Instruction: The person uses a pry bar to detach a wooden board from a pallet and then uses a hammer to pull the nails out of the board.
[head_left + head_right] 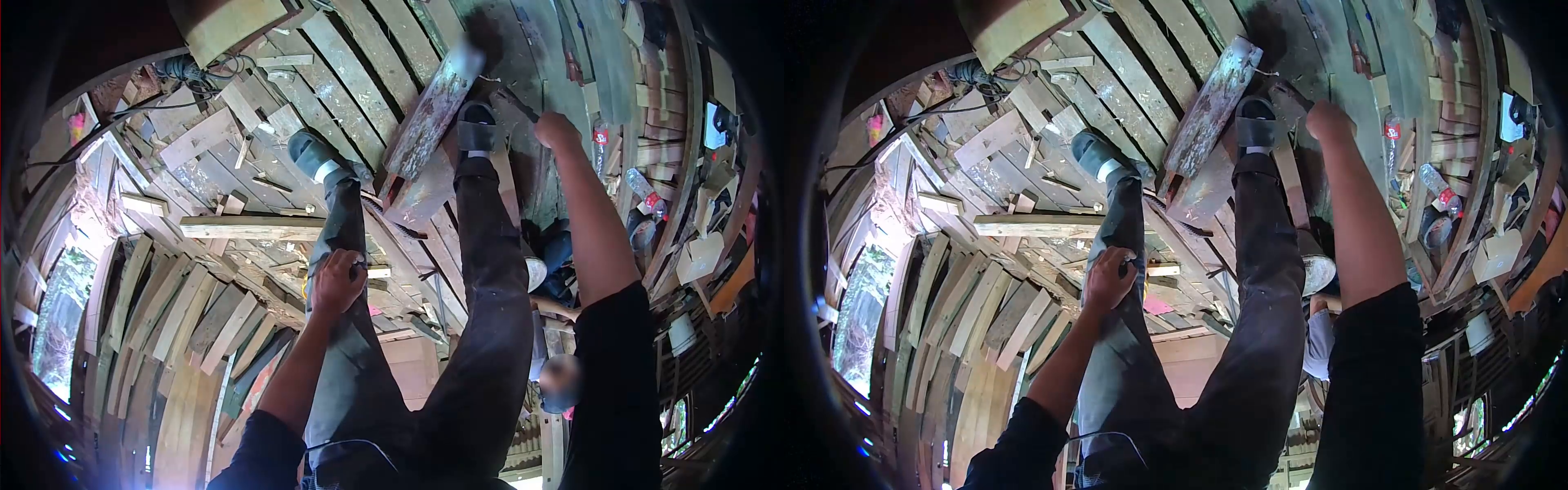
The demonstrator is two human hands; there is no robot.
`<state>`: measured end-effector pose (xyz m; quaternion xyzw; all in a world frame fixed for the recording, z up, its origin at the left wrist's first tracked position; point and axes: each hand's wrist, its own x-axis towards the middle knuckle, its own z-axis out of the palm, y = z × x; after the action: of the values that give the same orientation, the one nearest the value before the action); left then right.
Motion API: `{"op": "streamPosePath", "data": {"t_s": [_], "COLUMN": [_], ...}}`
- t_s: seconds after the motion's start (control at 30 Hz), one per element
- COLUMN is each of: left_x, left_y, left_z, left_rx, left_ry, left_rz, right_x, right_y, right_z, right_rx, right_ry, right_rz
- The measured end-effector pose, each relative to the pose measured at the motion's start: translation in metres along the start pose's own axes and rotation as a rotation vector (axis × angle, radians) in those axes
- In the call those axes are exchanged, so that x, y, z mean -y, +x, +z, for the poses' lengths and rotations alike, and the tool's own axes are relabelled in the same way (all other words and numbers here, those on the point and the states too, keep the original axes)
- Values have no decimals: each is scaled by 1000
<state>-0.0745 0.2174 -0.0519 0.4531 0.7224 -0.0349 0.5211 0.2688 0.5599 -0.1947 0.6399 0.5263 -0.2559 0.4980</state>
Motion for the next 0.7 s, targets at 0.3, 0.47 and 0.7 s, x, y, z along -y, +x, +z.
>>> {"op": "streamPosePath", "data": {"t_s": [0.3, 0.47, 0.7], "left_x": [-2, -7, -16], "left_y": [2, 7, 11], "left_z": [-2, -5, -7], "left_rx": [23, 7, -11], "left_ry": [-14, 6, -45], "left_rz": [-37, -18, -41], "right_x": [0, -9, -19], "right_y": [6, 26, 44], "right_z": [-34, -27, -21], "right_rx": [-131, -380, -627], "right_ry": [-187, -472, -499], "right_rz": [-62, -151, -415]}}
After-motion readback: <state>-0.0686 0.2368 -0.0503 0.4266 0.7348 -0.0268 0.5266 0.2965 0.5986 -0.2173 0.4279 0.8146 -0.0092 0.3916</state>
